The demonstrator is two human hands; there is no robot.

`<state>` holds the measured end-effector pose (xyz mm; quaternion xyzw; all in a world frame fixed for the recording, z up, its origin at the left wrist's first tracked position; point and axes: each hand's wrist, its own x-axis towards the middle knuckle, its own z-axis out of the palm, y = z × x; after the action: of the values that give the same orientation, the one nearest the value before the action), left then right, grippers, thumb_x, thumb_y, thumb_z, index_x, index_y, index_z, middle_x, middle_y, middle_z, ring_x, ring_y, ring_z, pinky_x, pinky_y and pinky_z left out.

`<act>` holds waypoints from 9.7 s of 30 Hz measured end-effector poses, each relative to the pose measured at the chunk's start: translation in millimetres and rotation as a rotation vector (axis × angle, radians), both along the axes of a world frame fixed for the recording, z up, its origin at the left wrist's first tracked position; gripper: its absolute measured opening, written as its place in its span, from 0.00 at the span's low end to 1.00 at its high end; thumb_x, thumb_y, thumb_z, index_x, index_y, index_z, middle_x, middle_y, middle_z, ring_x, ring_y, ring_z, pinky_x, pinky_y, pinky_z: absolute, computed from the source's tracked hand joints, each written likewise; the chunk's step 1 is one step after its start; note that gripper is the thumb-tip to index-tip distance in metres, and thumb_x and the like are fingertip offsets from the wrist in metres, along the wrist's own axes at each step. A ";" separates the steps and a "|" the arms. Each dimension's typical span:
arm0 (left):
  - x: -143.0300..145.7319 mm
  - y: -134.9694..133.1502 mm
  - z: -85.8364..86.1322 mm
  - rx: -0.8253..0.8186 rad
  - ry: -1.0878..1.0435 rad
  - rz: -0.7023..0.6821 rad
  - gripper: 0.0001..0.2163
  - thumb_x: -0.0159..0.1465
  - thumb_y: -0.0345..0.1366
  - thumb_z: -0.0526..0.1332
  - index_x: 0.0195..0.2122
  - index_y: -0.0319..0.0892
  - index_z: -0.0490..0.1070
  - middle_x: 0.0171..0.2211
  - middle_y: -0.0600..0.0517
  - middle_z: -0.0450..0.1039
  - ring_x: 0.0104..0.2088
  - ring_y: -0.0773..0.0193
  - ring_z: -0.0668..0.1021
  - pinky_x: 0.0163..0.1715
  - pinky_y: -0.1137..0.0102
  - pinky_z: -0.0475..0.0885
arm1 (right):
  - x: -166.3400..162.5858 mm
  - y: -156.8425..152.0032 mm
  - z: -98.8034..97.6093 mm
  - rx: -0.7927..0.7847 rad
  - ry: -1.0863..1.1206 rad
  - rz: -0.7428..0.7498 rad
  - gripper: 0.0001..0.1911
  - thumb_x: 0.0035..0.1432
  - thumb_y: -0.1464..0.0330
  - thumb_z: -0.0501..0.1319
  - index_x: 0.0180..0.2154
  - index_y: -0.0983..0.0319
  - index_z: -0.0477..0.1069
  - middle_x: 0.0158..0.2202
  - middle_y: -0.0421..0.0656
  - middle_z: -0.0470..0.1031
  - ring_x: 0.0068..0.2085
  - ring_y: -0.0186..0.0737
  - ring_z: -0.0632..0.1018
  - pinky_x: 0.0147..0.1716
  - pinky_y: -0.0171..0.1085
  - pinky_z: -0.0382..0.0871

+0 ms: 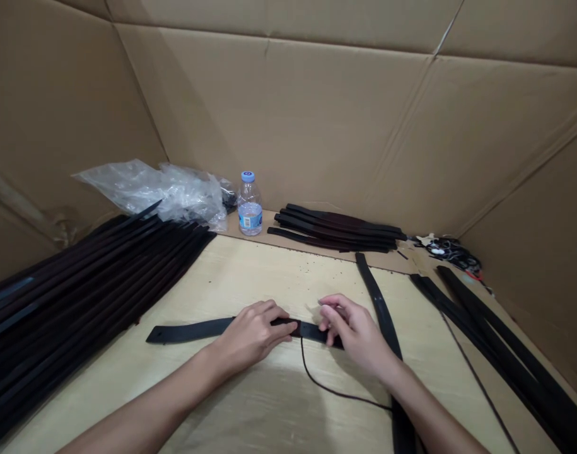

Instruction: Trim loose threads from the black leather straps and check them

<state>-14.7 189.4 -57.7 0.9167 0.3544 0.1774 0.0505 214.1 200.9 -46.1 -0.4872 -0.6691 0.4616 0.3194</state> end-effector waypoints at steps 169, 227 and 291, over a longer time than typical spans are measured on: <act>-21.9 13.0 -1.3 0.216 -0.194 0.080 0.08 0.65 0.35 0.60 0.42 0.37 0.70 0.36 0.45 0.75 0.36 0.56 0.75 0.35 0.61 0.72 | 46.8 25.3 0.3 0.817 -0.549 0.315 0.12 0.62 0.63 0.60 0.44 0.63 0.73 0.34 0.49 0.77 0.36 0.46 0.76 0.36 0.45 0.74; -1.1 11.9 -10.2 -0.230 -0.268 0.123 0.08 0.61 0.36 0.64 0.40 0.42 0.69 0.45 0.49 0.69 0.48 0.55 0.68 0.50 0.62 0.66 | 35.8 195.1 36.7 0.683 -1.155 -0.158 0.13 0.64 0.65 0.59 0.48 0.64 0.69 0.49 0.47 0.72 0.47 0.45 0.75 0.46 0.49 0.71; 10.9 -194.8 17.8 -0.427 -1.219 0.054 0.04 0.58 0.34 0.65 0.28 0.41 0.78 0.31 0.48 0.78 0.31 0.61 0.79 0.31 0.70 0.75 | 35.5 -229.1 75.5 0.562 -0.604 -0.031 0.11 0.69 0.67 0.48 0.49 0.60 0.65 0.26 0.39 0.75 0.23 0.34 0.73 0.24 0.32 0.62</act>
<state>-3.9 -5.4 -39.9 0.6120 0.3126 0.5932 0.4194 249.5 -28.2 29.3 -0.5046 -0.8252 0.0923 0.2364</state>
